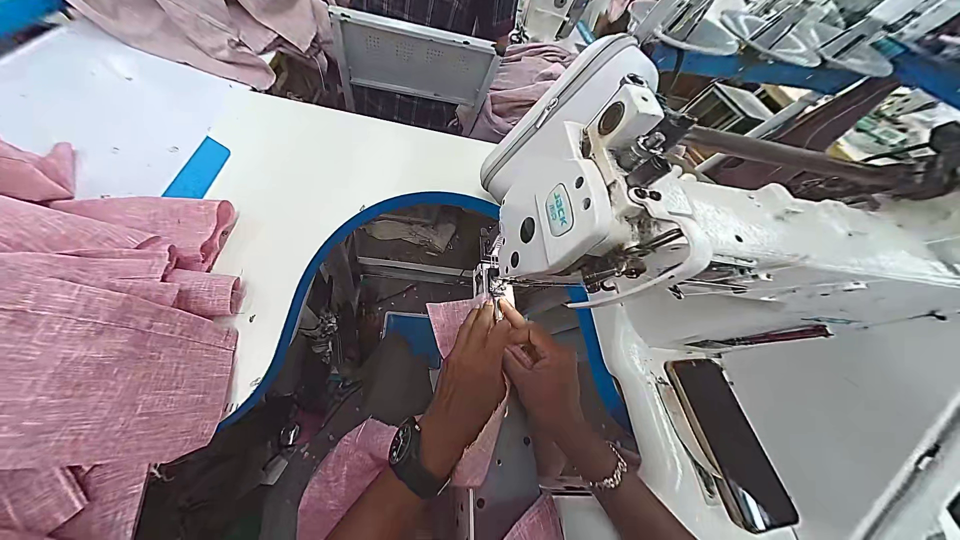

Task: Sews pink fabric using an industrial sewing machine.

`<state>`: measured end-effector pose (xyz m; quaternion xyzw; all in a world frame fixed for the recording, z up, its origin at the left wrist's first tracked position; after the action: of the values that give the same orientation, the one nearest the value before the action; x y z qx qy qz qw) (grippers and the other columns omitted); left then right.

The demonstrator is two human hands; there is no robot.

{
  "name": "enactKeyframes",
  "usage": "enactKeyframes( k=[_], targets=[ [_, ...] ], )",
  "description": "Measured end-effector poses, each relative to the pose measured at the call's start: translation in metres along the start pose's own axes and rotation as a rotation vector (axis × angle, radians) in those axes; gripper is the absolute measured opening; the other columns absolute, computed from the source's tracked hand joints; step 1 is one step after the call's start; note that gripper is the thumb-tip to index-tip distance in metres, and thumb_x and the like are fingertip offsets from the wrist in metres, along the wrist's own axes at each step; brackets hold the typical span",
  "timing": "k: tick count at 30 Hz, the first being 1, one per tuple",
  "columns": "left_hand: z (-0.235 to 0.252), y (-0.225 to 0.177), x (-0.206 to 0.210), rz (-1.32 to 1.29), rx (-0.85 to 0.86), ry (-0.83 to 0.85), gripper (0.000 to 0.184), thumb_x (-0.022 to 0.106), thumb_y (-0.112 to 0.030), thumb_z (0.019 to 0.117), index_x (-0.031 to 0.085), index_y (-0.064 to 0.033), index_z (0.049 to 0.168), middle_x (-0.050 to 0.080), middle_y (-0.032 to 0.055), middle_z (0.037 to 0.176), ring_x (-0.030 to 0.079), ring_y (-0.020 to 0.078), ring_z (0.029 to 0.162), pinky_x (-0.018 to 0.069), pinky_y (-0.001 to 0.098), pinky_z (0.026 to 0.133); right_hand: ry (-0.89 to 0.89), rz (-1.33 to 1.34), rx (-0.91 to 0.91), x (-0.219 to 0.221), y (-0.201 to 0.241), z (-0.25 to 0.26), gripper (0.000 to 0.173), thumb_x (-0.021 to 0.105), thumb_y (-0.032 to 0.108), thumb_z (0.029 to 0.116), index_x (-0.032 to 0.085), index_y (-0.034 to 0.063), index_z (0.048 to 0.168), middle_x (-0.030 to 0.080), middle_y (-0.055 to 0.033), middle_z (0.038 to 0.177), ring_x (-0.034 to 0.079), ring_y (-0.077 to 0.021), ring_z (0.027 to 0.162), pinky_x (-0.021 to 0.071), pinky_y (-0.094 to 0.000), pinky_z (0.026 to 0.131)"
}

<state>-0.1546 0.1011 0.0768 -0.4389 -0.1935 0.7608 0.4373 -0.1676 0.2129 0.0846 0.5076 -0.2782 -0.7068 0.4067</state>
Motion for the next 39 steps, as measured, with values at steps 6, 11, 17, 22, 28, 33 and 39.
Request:
enactKeyframes(
  k=[6, 11, 17, 22, 28, 33, 39],
  targets=[
    [0.002, 0.001, 0.0, -0.03, 0.008, -0.036, 0.027, 0.055, -0.002, 0.0935, 0.07, 0.0085, 0.115, 0.066, 0.0287, 0.128, 0.064, 0.0449, 0.122, 0.0523, 0.0477, 0.103, -0.08, -0.35, -0.24, -0.005, 0.018, -0.003, 0.018, 0.066, 0.016, 0.0835, 0.069, 0.0002, 0.076, 0.078, -0.0155, 0.108, 0.074, -0.0182, 0.074, 0.0546, -0.0319, 0.06],
    [0.0, -0.001, -0.001, 0.009, 0.037, -0.056, 0.026, 0.054, -0.001, 0.0951, 0.071, 0.0078, 0.113, 0.068, 0.0281, 0.125, 0.066, 0.0437, 0.119, 0.0531, 0.0458, 0.103, 0.026, -0.187, -0.139, -0.007, 0.006, 0.004, 0.017, 0.067, 0.016, 0.0827, 0.065, 0.0023, 0.072, 0.076, -0.0143, 0.115, 0.074, -0.0107, 0.087, 0.054, -0.0251, 0.069],
    [0.005, 0.0, 0.0, -0.014, 0.046, -0.023, 0.027, 0.056, -0.001, 0.0935, 0.069, 0.01, 0.114, 0.068, 0.0294, 0.124, 0.065, 0.0461, 0.12, 0.0511, 0.0496, 0.104, -0.036, -0.313, -0.266, -0.006, 0.015, 0.0, 0.018, 0.065, 0.015, 0.0874, 0.073, 0.0, 0.084, 0.076, -0.0168, 0.113, 0.077, -0.0247, 0.086, 0.0585, -0.0385, 0.067],
    [0.005, 0.002, -0.001, -0.046, 0.06, -0.02, 0.027, 0.054, -0.003, 0.0948, 0.068, 0.0107, 0.113, 0.066, 0.0302, 0.126, 0.064, 0.0451, 0.122, 0.0501, 0.0488, 0.106, -0.177, -0.661, -0.538, 0.0, 0.044, -0.016, 0.017, 0.062, 0.008, 0.0896, 0.076, 0.001, 0.083, 0.064, -0.0164, 0.074, 0.06, -0.0235, 0.049, 0.0448, -0.0314, 0.04],
    [0.012, 0.008, 0.002, -0.033, 0.062, 0.014, 0.025, 0.056, -0.001, 0.0937, 0.067, 0.0106, 0.112, 0.066, 0.0323, 0.124, 0.064, 0.0458, 0.12, 0.0518, 0.0488, 0.103, -0.148, -0.791, -0.561, 0.007, 0.046, -0.014, 0.015, 0.062, 0.003, 0.0872, 0.076, -0.0017, 0.085, 0.065, -0.0164, 0.073, 0.061, -0.0231, 0.047, 0.0452, -0.0308, 0.039],
    [0.012, 0.01, 0.0, -0.046, 0.007, -0.022, 0.028, 0.061, -0.001, 0.0893, 0.067, 0.0123, 0.113, 0.067, 0.0315, 0.12, 0.065, 0.0465, 0.116, 0.0525, 0.0515, 0.1, -0.042, -0.727, -0.287, -0.01, 0.041, -0.013, 0.017, 0.064, 0.009, 0.0913, 0.074, -0.0048, 0.089, 0.069, -0.0226, 0.078, 0.069, -0.0368, 0.06, 0.0538, -0.0478, 0.048],
    [-0.043, -0.005, -0.033, -0.255, -0.56, 0.469, 0.051, 0.066, -0.026, 0.098, 0.054, 0.0042, 0.138, 0.069, 0.0223, 0.106, 0.068, 0.0344, 0.098, 0.0534, 0.0525, 0.09, 0.586, -0.466, 0.089, -0.062, -0.015, -0.084, 0.025, 0.064, 0.017, 0.0919, 0.069, -0.0053, 0.08, 0.065, -0.0197, 0.071, 0.066, -0.0376, 0.072, 0.0492, -0.0589, 0.07]
  ],
)
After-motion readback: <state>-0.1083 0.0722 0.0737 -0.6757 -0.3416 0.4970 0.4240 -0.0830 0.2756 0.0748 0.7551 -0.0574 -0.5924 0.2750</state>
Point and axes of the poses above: each hand's wrist, its own z-axis towards the middle knuckle, its own x-axis out of the palm, y = z × x, the point moved 7 cm from there along z, towards the middle knuckle
